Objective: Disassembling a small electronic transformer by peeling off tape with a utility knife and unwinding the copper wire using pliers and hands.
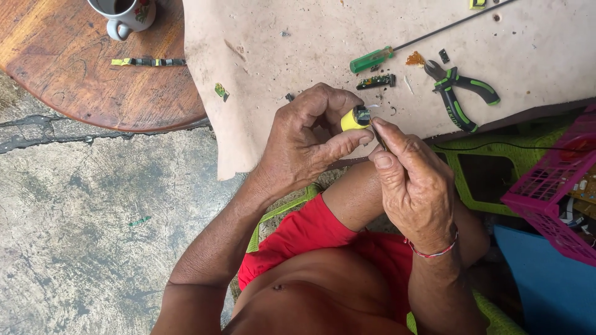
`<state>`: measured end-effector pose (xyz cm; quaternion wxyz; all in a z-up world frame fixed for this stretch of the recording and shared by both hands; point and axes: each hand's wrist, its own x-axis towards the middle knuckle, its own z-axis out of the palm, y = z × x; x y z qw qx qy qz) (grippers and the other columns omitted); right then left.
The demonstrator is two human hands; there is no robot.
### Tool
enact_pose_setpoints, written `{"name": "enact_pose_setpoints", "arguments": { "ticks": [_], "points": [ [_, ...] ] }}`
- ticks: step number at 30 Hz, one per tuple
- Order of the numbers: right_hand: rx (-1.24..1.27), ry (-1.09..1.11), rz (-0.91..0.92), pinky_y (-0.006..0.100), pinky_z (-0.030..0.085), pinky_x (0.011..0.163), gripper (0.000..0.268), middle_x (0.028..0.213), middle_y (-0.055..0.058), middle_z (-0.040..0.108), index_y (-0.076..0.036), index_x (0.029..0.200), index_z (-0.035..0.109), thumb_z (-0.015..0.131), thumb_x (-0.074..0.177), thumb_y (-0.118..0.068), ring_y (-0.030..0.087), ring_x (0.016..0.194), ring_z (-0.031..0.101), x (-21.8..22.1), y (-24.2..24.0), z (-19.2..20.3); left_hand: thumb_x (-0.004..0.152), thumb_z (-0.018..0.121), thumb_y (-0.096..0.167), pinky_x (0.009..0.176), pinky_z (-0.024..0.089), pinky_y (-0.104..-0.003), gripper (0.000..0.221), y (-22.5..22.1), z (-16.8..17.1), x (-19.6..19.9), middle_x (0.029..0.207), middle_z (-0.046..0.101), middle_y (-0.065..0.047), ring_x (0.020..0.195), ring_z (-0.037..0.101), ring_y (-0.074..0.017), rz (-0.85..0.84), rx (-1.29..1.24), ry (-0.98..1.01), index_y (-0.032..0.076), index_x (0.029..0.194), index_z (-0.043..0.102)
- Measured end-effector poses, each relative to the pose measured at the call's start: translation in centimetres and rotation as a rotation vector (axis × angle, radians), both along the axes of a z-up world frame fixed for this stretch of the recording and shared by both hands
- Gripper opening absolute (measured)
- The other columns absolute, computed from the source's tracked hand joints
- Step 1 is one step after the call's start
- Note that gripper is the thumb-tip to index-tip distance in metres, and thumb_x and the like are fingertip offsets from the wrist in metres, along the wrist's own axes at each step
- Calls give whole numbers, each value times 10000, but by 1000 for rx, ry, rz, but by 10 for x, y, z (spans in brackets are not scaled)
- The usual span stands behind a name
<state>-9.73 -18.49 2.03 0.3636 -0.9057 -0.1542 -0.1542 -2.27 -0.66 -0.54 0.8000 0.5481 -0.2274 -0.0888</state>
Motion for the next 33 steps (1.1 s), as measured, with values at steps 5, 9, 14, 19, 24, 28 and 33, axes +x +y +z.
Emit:
{"name": "enact_pose_setpoints", "arguments": {
  "ticks": [5,9,14,19,24,28,33],
  "points": [
    [81,133,-58,383,555,923,424,997,140,715,39,1419,555,428,1127,-242,259,934,708,-4,1,3,940,786,172,643,491,-223,231,1,2,1,1046,659,-59,792,573,-99,169,251,-181,62,1105,668],
    [76,126,-84,386,543,924,422,985,106,696,38,1419,525,432,1129,-254,247,912,679,-5,-2,2,956,764,215,816,516,-288,240,2,1,3,1066,675,-67,956,645,-180,239,354,-305,83,1127,660],
    [77,136,-64,336,552,784,341,999,89,713,29,1364,554,414,1137,-182,166,677,665,-7,0,0,946,772,114,691,490,-221,229,0,1,0,1108,640,-67,881,583,-114,157,244,-165,69,1094,603],
    [72,123,-69,338,546,806,345,1022,82,717,23,1366,550,408,1138,-192,168,706,669,-9,2,-3,932,780,168,565,365,-203,299,-3,2,-2,1086,614,-38,672,405,-48,155,209,-69,131,1056,511],
    [100,152,-73,325,546,759,326,1014,85,702,21,1341,530,407,1133,-199,164,675,674,-8,2,-3,960,808,138,600,328,-185,464,-2,-6,1,993,508,35,708,354,-46,173,181,-21,99,1356,570],
    [33,191,-111,351,554,777,258,1013,48,733,0,1327,540,451,1109,-105,175,695,694,-6,-3,-3,976,738,285,767,494,-223,478,6,-9,5,1026,595,-3,838,548,-76,24,128,62,81,1378,579],
    [17,175,-106,370,544,776,236,1025,76,717,15,1296,535,449,1119,-117,200,703,687,-6,-5,-1,1076,534,173,884,675,-294,403,9,8,8,1128,685,-126,983,770,-218,-108,33,260,22,1449,517]
  ]
}}
